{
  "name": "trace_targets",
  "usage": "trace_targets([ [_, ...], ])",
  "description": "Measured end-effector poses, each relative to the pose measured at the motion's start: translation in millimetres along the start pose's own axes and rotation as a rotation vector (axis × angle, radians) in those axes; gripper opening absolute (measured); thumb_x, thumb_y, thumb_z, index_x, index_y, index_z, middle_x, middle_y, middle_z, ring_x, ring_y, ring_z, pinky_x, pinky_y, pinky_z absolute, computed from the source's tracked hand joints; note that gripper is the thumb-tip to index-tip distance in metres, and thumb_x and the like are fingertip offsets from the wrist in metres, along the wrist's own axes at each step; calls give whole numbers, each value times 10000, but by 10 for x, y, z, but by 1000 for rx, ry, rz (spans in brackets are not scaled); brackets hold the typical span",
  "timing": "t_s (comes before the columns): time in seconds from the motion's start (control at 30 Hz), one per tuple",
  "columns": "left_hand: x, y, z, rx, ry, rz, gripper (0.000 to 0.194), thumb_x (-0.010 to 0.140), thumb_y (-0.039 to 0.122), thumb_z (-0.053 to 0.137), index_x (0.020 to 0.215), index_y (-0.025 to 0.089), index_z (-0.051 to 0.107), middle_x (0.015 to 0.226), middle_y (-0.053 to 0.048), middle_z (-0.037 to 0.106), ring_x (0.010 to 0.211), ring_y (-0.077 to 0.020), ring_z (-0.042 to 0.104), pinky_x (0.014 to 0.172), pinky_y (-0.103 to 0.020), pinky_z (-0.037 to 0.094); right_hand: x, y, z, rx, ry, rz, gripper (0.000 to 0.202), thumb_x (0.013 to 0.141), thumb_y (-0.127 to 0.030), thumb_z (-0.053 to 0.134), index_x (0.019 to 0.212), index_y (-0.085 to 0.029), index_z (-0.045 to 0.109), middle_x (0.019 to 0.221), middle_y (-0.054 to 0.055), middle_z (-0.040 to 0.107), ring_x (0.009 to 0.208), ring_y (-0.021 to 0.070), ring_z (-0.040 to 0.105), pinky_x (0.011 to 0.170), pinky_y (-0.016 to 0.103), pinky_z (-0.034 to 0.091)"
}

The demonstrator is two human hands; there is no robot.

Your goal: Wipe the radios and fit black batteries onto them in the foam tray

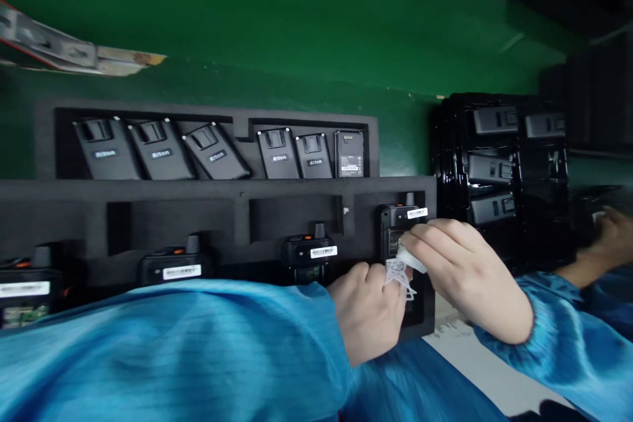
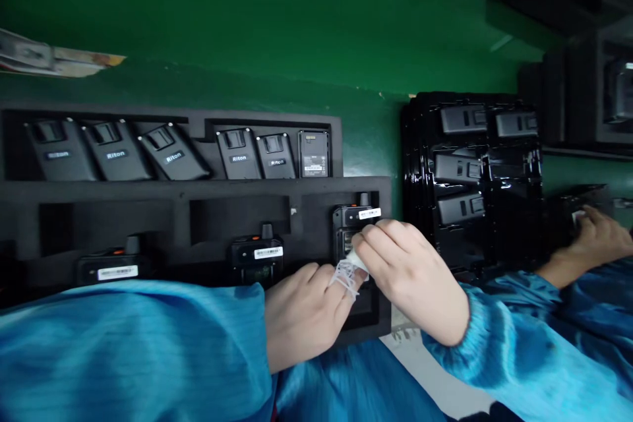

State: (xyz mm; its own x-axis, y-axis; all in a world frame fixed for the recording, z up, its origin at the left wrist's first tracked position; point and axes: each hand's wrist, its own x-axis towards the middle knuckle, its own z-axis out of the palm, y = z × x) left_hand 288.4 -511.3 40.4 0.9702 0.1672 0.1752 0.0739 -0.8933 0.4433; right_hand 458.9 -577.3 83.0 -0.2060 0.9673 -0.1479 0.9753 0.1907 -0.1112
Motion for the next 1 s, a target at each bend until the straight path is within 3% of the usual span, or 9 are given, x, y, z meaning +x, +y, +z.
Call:
trace_targets([
  [0.3,-14,2,12,-11,-26,6,160,865,125,444,896,118,602,685,-29,546,624,-169,498,519,-328,272,-17,13,28,1,27,-1,233,872,-37,445,1064,-68,574,952,91,585,898,203,487,776,358,443],
  [0.53,7,-6,18,0,-32,4,204,901,137,412,973,120,602,693,-29,568,640,-163,512,523,-328,288,11,0,72,2,9,13,241,872,-48,433,1061,-87,578,940,89,588,890,202,488,778,361,441],
  [0.67,-8,-5,11,45,-36,22,251,913,141,400,1078,101,585,717,-33,583,647,-165,523,523,-325,303,-51,28,61,95,65,57,262,875,-50,404,1069,-127,564,940,79,593,883,192,507,785,365,439],
  [0.77,-26,-9,7,96,-23,71,335,917,130,389,1223,63,510,727,-39,594,631,-163,524,511,-321,297,-177,100,-33,183,305,233,209,848,-81,470,1011,-175,560,927,73,592,860,204,541,758,371,437],
  [0.87,-36,-18,4,128,-44,105,329,920,121,385,1222,82,510,712,-29,585,627,-154,524,515,-311,294,-250,196,-59,223,551,559,114,833,-151,543,923,-221,544,943,90,572,901,240,555,807,393,443],
  [1.0,-53,3,-21,184,-65,99,335,921,135,403,1237,102,509,727,-24,589,652,-149,533,539,-309,318,-129,343,156,352,618,774,69,861,-218,509,927,-222,489,993,83,572,940,222,559,844,373,443],
])
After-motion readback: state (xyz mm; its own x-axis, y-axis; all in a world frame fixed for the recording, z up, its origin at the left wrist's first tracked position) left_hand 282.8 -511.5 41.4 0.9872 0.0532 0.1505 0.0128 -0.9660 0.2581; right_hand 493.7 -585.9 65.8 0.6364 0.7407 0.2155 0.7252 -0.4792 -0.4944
